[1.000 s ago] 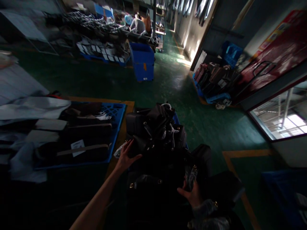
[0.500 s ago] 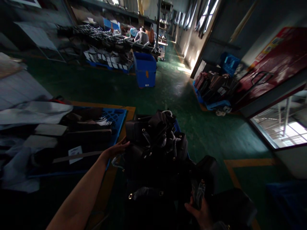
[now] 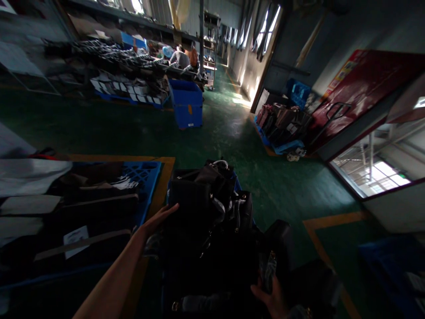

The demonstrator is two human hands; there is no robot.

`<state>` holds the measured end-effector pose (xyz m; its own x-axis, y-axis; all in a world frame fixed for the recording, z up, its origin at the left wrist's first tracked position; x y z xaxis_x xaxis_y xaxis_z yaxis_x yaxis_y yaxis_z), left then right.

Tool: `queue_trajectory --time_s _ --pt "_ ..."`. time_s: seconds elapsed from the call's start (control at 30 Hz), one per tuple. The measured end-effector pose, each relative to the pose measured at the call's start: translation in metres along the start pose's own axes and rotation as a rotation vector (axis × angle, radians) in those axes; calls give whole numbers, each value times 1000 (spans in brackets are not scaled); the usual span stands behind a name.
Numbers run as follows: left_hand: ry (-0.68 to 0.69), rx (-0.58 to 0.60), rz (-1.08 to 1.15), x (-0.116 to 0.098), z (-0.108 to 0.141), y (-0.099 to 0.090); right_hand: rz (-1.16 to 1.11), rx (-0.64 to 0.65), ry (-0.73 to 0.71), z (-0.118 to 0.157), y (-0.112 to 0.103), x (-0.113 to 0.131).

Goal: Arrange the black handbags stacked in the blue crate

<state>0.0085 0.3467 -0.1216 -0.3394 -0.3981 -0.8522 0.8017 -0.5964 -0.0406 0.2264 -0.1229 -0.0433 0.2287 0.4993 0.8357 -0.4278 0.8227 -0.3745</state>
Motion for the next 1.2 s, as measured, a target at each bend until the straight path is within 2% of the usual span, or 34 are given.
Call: queue_trajectory --time_s 0.1,0.2,0.3,0.4,0.57,0.67,0.8,0.93,1.0,1.1,1.2 --pt "21 128 31 -18 8 30 13 7 18 -7 3 -1" --pt "151 173 51 -38 17 58 20 5 33 -15 0 -8" --pt "237 102 72 -53 14 81 8 -4 11 -25 -6 -16" --pt "221 -1 84 -58 -5 103 33 71 55 -32 -8 -23" --pt "78 -201 -44 -46 -43 129 82 127 68 -34 -3 -18" --pt "65 -211 -104 -39 -49 134 96 125 58 -31 -1 -11" --pt "200 -222 -190 -48 -37 127 82 104 56 -30 -5 -9" --pt "329 -235 -285 -54 -15 107 44 72 32 -31 -10 -14" --pt "340 -241 -290 -44 -1 87 34 52 21 -30 -13 -17" --pt "277 -266 -272 -13 23 49 43 60 20 -29 -16 -20" --pt "192 -126 -263 17 42 20 67 72 22 -28 -20 -21"
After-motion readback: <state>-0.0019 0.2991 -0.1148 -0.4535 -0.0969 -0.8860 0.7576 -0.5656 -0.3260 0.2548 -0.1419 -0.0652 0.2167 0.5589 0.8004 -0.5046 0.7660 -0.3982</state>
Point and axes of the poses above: each hand's wrist, its own z-axis away from the middle knuckle, its own y-axis out of the palm, x = y × z, the point moved 6 cm from there along -z, towards the middle knuckle, and after that the axes turned 2 degrees about z, right-handed, at the moved point
